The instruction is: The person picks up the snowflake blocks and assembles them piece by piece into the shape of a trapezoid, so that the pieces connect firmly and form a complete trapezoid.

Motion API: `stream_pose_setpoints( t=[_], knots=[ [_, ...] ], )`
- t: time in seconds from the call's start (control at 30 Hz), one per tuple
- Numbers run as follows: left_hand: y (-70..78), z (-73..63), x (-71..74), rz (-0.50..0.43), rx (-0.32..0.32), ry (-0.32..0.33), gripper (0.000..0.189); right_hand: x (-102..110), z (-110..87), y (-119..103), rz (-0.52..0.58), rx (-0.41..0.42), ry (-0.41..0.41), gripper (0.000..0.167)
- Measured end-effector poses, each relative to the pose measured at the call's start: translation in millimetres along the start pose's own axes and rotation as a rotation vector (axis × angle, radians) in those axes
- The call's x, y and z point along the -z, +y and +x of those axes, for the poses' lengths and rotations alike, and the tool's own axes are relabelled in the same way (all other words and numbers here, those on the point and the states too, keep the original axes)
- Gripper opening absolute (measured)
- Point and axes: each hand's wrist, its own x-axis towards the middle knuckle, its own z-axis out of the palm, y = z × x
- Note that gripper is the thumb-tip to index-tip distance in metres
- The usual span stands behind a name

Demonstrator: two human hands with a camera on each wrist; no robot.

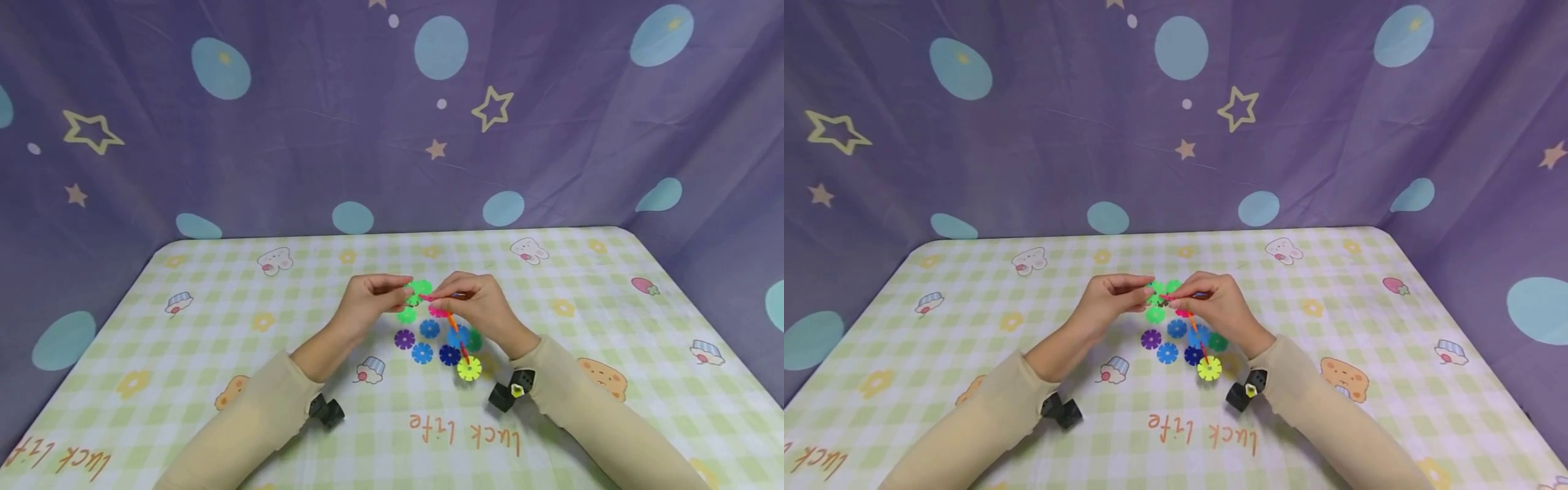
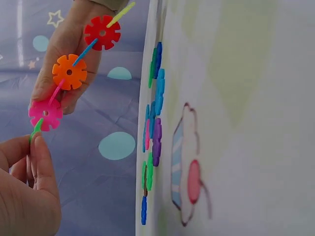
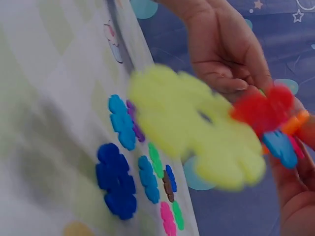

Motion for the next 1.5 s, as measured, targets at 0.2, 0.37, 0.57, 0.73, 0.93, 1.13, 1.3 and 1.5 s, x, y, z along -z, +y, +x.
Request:
stream_pose_setpoints(
  t=[0.2, 0.37, 0.57, 0.73, 0.93, 1.13, 1.3, 1.5],
  knots=[
    [-4.9, -1.8, 0.8, 0.003, 0.031, 0.024, 0.029, -1.7, -0.6, -2.6, -0.039, -0.104, -0.038, 0.015],
    [-6.8, -2.4, 0.7, -0.027, 0.033, 0.025, 0.028, -4.3, -1.4, -1.4, -0.094, -0.135, -0.045, 0.02],
    [-8.7, -0.8, 7.0, -0.004, 0.034, -0.028, 0.036, -2.9, 0.5, -1.2, -0.13, -0.105, -0.036, 0.015],
    [-11.6, -1.1, 17.1, 0.043, 0.062, -0.052, 0.034, -0.6, 1.8, -1.5, -0.126, -0.115, -0.031, 0.012],
    [-19.4, -2.5, 30.0, 0.201, 0.097, -0.212, 0.031, -0.1, 1.1, -3.4, -0.109, -0.117, -0.03, 0.01],
    [-32.1, 2.2, 37.8, 0.321, 0.116, -0.367, 0.03, 1.0, 0.2, -2.9, -0.108, -0.116, -0.027, 0.011],
    [-39.4, 7.2, 38.5, 0.443, 0.057, -0.421, 0.03, 1.5, 0.9, -3.7, -0.114, -0.113, -0.028, 0.011],
    [-43.7, 9.9, 37.3, 0.527, -0.054, -0.479, 0.03, 1.4, 0.4, -3.8, -0.096, -0.122, -0.034, 0.011]
  ],
)
